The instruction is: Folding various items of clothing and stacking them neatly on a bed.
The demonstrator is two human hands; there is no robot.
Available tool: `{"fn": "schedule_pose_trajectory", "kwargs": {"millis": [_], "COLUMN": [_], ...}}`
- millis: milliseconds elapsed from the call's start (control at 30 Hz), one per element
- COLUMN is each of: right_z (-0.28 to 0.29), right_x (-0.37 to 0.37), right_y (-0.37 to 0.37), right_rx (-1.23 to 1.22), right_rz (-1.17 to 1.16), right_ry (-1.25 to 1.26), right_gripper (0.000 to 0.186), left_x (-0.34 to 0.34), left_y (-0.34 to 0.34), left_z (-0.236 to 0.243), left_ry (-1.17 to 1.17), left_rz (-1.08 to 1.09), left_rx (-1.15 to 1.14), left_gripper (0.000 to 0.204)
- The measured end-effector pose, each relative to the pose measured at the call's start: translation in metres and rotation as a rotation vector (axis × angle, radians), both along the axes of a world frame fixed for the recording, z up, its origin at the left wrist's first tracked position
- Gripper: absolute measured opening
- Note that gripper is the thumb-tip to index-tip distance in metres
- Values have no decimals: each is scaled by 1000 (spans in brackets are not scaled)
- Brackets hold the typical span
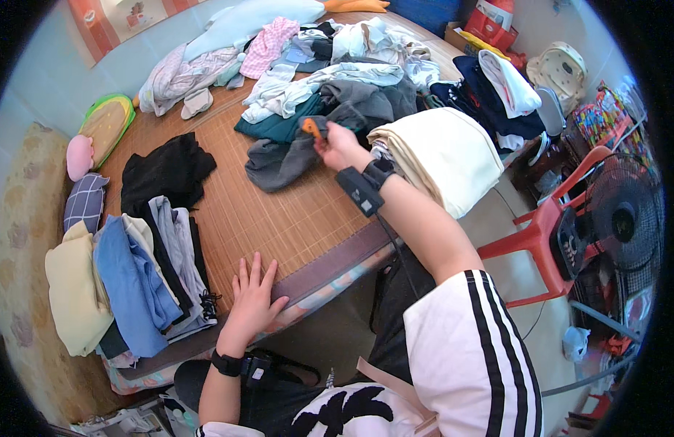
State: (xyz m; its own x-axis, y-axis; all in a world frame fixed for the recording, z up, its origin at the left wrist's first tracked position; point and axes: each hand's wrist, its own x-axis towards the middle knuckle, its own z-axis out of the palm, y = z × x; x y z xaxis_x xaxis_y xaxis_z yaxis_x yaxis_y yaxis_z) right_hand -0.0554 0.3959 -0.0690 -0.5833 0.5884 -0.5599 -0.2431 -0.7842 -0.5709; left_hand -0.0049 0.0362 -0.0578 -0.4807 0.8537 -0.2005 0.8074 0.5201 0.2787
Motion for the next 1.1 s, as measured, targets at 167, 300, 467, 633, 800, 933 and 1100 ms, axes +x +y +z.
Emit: {"fn": "schedule_pose_trajectory", "kwargs": {"millis": [167,300,467,633,800,933,1100], "right_z": [44,84,97,83,62,54,39], "right_x": [12,35,60,33,-16,-43,-61], "right_y": [-68,-64,-48,-27,-18,-17,-5], "right_rx": [220,739,1165,996,970,789,634], "right_rz": [571,1231,759,462,738,791,601], "right_ry": [-118,-517,-468,-132,-208,-302,-179], "right_gripper": [35,40,25,30,46,49,44], "left_x": [6,8,8,8,6,5,6], "left_y": [4,7,14,19,13,14,19], "left_z": [-3,-5,3,-2,-14,-20,-27], "left_ry": [-27,-108,-183,-185,-171,-167,-147], "left_rz": [16,11,-51,-72,-84,-88,-110], "left_rx": [6,15,-120,-125,-19,3,76], "left_gripper": [75,91,110,120,117,117,118]}}
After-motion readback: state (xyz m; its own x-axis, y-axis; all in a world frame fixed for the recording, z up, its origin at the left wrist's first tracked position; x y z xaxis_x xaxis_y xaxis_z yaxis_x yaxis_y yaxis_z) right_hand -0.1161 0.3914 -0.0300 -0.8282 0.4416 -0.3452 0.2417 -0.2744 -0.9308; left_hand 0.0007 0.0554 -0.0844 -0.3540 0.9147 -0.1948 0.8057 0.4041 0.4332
